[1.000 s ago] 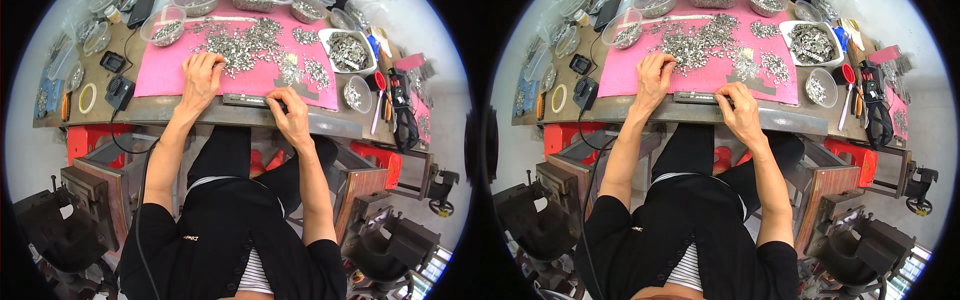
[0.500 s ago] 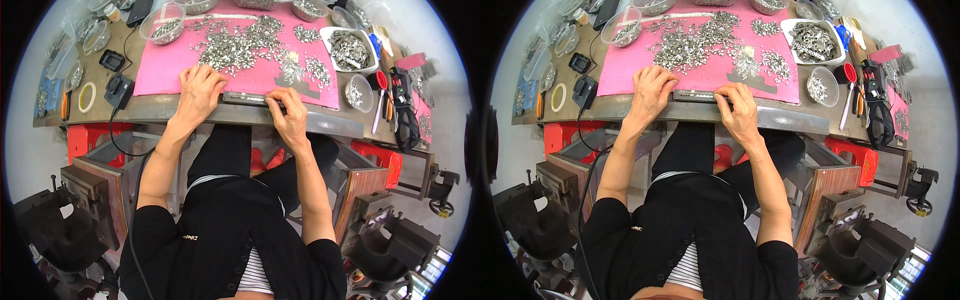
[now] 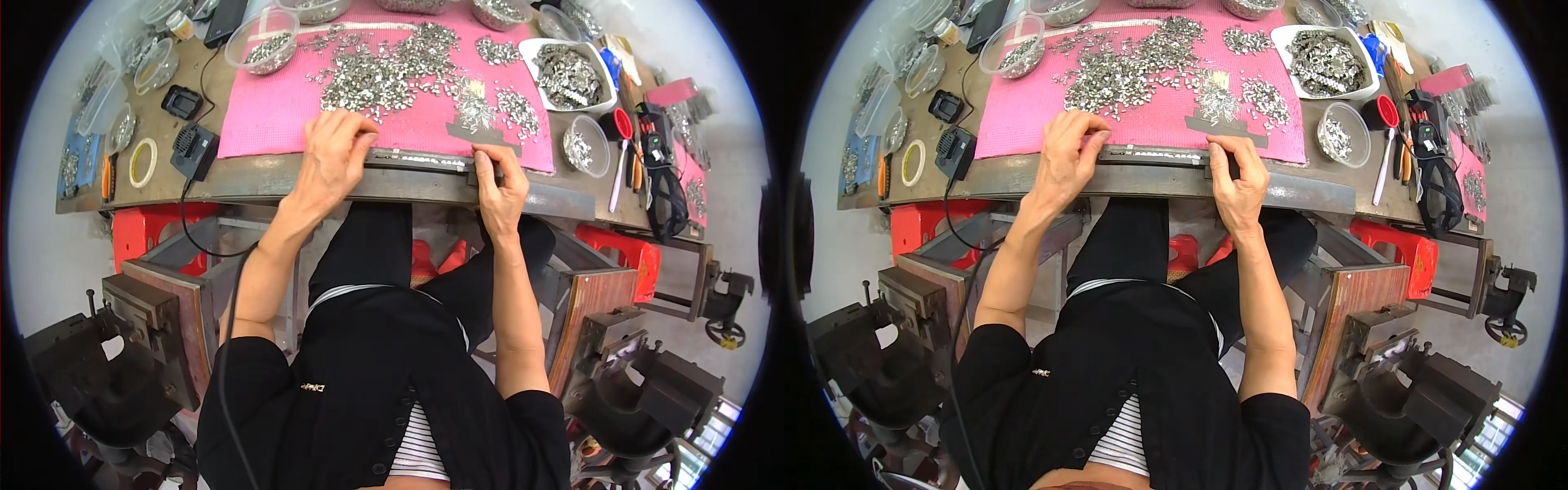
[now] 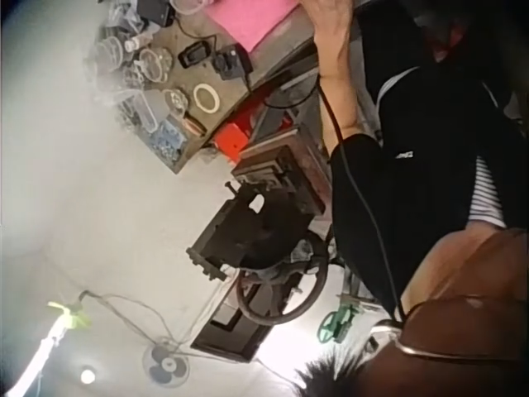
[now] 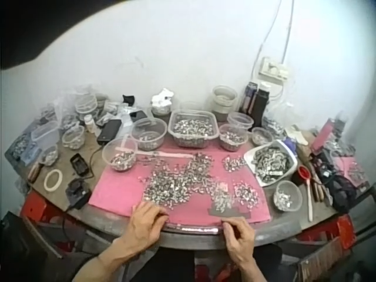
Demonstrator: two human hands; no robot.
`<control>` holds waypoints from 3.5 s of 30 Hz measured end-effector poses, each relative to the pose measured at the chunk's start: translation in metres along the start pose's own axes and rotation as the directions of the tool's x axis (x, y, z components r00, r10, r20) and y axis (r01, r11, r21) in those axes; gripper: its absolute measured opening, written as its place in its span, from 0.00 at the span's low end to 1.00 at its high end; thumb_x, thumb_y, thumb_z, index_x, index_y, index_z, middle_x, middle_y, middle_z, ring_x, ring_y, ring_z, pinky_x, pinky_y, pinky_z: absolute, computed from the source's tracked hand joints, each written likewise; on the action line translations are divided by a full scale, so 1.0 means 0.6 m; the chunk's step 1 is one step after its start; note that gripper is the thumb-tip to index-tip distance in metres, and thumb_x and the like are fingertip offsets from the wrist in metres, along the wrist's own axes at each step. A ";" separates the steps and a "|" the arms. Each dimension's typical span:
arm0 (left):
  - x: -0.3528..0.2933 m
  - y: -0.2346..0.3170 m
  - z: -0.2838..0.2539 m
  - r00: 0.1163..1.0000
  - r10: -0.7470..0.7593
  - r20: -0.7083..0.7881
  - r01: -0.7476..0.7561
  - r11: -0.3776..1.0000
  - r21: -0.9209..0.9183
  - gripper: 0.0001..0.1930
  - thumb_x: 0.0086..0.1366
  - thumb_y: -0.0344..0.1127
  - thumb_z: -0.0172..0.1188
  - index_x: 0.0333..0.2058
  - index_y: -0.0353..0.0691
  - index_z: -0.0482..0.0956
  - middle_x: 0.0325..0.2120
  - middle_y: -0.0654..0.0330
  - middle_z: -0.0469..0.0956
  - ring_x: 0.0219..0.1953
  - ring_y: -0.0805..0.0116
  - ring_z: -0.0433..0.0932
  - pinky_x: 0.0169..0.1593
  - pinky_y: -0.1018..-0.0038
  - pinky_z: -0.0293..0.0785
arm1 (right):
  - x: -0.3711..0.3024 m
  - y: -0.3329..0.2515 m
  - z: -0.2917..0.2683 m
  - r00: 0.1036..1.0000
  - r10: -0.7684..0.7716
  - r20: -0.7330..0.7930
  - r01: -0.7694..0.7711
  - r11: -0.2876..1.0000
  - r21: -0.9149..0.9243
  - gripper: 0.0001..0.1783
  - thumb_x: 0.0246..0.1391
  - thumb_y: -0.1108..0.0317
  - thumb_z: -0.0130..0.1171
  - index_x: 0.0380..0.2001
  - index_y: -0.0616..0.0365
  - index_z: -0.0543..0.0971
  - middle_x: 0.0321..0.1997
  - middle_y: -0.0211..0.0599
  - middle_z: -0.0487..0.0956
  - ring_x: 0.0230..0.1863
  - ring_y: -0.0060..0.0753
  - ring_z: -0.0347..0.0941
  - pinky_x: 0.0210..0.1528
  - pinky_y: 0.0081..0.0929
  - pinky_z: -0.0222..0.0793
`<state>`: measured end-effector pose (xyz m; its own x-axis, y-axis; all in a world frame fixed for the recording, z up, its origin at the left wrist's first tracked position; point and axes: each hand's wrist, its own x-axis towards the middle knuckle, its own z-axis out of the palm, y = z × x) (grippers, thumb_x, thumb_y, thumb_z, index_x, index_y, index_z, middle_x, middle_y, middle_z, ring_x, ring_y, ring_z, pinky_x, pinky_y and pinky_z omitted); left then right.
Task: Placing small metal components into a jig and operating a manual press to assemble them.
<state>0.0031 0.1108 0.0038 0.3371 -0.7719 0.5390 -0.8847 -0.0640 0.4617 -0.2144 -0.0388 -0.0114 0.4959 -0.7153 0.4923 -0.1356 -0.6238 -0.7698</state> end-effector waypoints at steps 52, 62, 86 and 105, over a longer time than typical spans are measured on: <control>0.028 0.128 0.123 0.978 0.104 0.183 0.031 0.788 -0.614 0.16 0.58 0.26 0.68 0.46 0.38 0.79 0.44 0.57 0.75 0.49 0.62 0.74 0.53 0.68 0.69 | -0.096 -0.053 -0.248 0.995 -0.046 0.091 0.063 0.977 -0.204 0.27 0.50 0.69 0.73 0.52 0.64 0.77 0.47 0.44 0.76 0.45 0.42 0.77 0.46 0.33 0.74; 0.021 0.607 0.428 0.616 0.619 0.486 0.427 0.256 -0.867 0.22 0.68 0.25 0.59 0.61 0.33 0.72 0.48 0.59 0.79 0.50 0.72 0.78 0.56 0.75 0.73 | -0.403 -0.151 -0.506 0.678 0.206 -0.705 -0.602 0.707 -0.372 0.22 0.42 0.69 0.77 0.40 0.62 0.79 0.36 0.36 0.76 0.36 0.31 0.75 0.42 0.27 0.73; -0.019 0.729 0.449 0.226 0.884 0.408 0.333 0.324 -0.886 0.45 0.66 0.59 0.61 0.72 0.36 0.58 0.73 0.46 0.57 0.76 0.54 0.52 0.76 0.52 0.39 | -0.578 -0.404 -0.546 0.008 -0.862 -0.507 -0.709 0.352 -0.611 0.25 0.57 0.76 0.61 0.56 0.69 0.66 0.53 0.48 0.73 0.51 0.41 0.72 0.54 0.34 0.73; -0.088 0.688 0.433 0.644 0.765 -0.019 -0.100 0.060 -0.993 0.23 0.56 0.35 0.75 0.50 0.39 0.81 0.53 0.50 0.81 0.58 0.51 0.78 0.66 0.57 0.66 | -0.597 -0.472 -0.630 -0.010 -0.412 -0.911 -0.867 0.457 -0.198 0.14 0.59 0.71 0.68 0.39 0.65 0.72 0.30 0.35 0.76 0.27 0.25 0.74 0.36 0.24 0.72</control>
<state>-0.4637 -0.0392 -0.0172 -0.4534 -0.5342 0.7135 0.2327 0.7018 0.6733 -0.6780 0.2751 0.1836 -0.7303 -0.0230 0.6827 -0.6616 0.2729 -0.6985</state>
